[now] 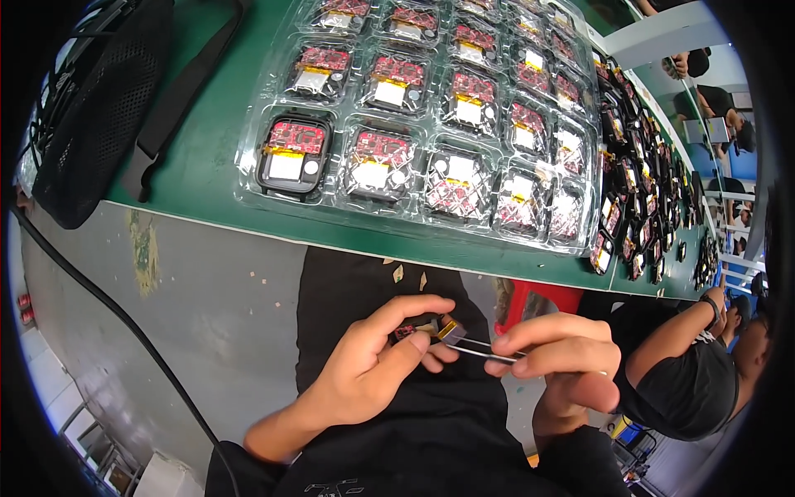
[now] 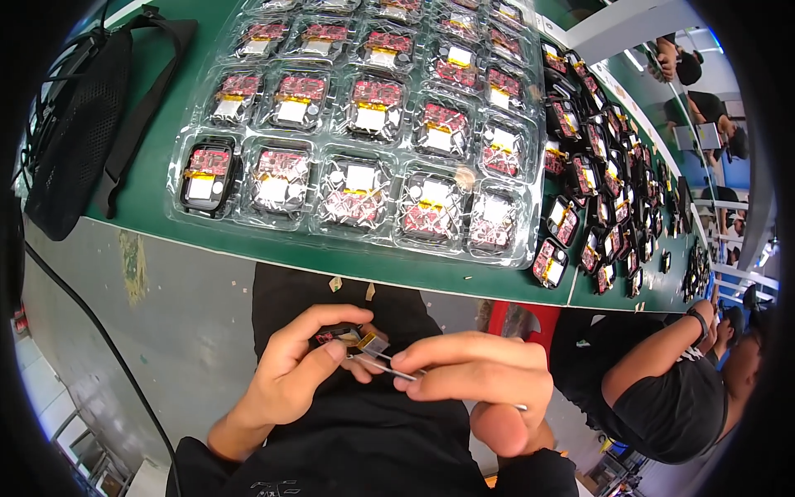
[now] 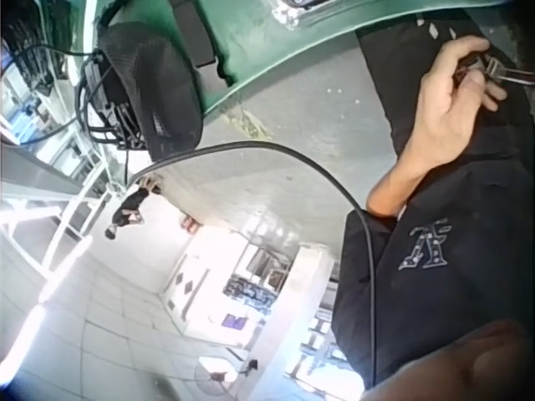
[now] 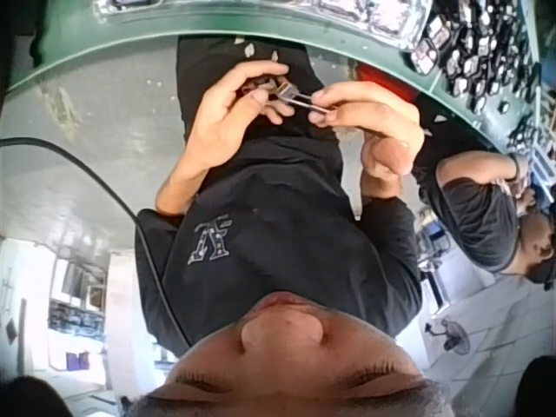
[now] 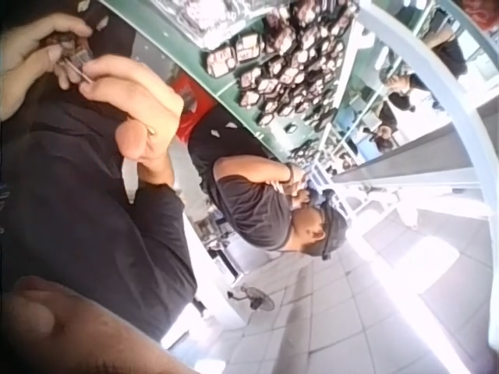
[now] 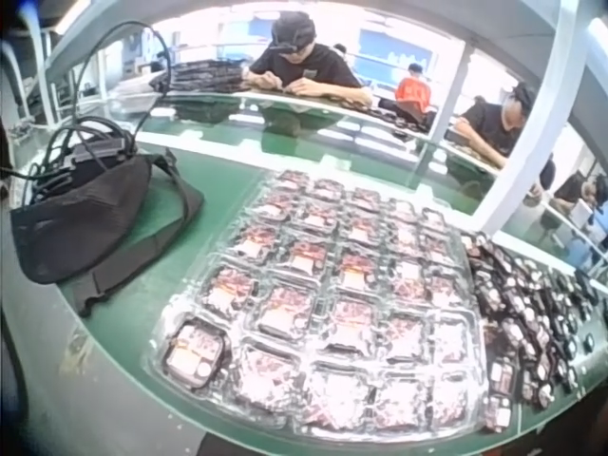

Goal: The worker is using tweezers to connect ribbon cables and internal components inside the housing of several smartwatches on an assembly line.

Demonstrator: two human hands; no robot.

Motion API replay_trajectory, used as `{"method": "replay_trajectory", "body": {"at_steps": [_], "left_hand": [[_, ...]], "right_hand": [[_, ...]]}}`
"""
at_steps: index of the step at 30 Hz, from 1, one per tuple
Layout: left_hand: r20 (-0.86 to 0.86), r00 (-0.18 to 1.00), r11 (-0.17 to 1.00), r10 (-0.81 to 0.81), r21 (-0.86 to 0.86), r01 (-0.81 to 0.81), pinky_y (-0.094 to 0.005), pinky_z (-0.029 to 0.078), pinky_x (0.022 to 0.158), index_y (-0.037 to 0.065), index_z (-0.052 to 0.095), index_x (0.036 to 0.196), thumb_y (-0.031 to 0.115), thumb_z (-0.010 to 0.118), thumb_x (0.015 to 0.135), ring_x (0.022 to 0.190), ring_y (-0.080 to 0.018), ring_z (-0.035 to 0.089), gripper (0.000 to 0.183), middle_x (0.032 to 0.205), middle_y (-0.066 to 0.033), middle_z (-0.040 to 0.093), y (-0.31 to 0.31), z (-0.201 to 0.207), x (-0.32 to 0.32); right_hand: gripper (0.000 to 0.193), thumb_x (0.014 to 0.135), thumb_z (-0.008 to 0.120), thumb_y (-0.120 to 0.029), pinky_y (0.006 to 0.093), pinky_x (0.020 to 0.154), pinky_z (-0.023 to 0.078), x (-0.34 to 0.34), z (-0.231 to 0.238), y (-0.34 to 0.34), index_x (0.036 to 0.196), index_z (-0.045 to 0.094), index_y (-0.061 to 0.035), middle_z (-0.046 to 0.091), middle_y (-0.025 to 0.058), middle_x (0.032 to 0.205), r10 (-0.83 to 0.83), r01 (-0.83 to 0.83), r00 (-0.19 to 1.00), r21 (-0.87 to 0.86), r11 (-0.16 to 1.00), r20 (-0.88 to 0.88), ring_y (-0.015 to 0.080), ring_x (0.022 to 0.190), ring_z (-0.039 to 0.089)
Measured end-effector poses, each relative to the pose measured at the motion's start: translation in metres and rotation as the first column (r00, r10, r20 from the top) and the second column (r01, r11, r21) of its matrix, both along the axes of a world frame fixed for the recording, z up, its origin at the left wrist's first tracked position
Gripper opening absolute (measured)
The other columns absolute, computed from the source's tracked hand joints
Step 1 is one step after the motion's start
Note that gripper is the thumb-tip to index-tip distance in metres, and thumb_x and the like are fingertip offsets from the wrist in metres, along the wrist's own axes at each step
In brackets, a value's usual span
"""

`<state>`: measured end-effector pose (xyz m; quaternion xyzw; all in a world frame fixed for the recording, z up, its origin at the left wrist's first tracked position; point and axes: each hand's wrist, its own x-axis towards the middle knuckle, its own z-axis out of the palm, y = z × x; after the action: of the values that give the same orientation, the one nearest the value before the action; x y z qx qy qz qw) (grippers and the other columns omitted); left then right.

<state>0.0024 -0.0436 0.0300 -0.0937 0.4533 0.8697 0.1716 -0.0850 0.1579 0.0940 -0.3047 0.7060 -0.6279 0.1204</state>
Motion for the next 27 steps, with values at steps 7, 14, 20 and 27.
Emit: {"method": "replay_trajectory", "body": {"at_steps": [7, 14, 20, 27], "left_hand": [[0.064, 0.997, 0.989, 0.053, -0.143, -0.043, -0.022, 0.052, 0.062, -0.001, 0.054, 0.123, 0.001, 0.054, 0.097, 0.075, -0.0106, 0.066, 0.026, 0.105, -0.0129, 0.069, 0.002, 0.0, -0.002], [0.094, 0.995, 0.997, 0.045, -0.06, -0.04, -0.0221, 0.049, 0.065, 0.001, 0.05, 0.133, -0.008, 0.045, 0.092, 0.074, -0.0079, 0.058, 0.042, 0.112, -0.0103, 0.065, 0.002, 0.005, -0.002], [0.123, 0.991, 0.994, 0.046, -0.102, -0.033, -0.0223, 0.049, 0.069, 0.002, 0.049, 0.135, -0.008, 0.045, 0.092, 0.076, -0.0074, 0.057, 0.044, 0.11, -0.0084, 0.064, 0.004, 0.007, -0.003], [0.065, 0.996, 0.981, 0.067, -0.189, -0.053, -0.0232, 0.049, 0.072, 0.002, 0.05, 0.133, -0.008, 0.046, 0.091, 0.081, -0.0079, 0.059, 0.043, 0.107, -0.009, 0.065, 0.011, 0.003, 0.001]], "right_hand": [[0.016, 0.08, 0.078, -0.002, 0.0308, 0.067, 0.06, -0.006, -0.005, 0.004, 0.093, 0.074, 0.0064, 0.072, 0.0223, 0.096, 0.05, -0.051, 0.976, 0.0, 0.999, 0.211, 0.0244, 0.077, 0.073], [0.022, 0.076, 0.08, 0.002, 0.0292, 0.069, 0.058, -0.012, -0.011, -0.002, 0.097, 0.075, 0.0036, 0.072, 0.0165, 0.102, 0.204, -0.218, 0.975, 0.253, 0.943, 0.084, 0.0223, 0.079, 0.072], [0.026, 0.072, 0.085, -0.014, 0.0294, 0.066, 0.059, -0.006, -0.021, -0.007, 0.091, 0.076, 0.0018, 0.074, 0.0151, 0.093, 0.157, -0.106, 0.978, 0.319, 0.942, -0.14, 0.0235, 0.078, 0.074], [0.023, 0.075, 0.082, -0.004, 0.0313, 0.068, 0.059, -0.014, -0.021, 0.0, 0.096, 0.074, 0.0024, 0.073, 0.014, 0.099, 0.226, -0.204, 0.973, 0.305, 0.93, -0.039, 0.0249, 0.081, 0.073]]}}
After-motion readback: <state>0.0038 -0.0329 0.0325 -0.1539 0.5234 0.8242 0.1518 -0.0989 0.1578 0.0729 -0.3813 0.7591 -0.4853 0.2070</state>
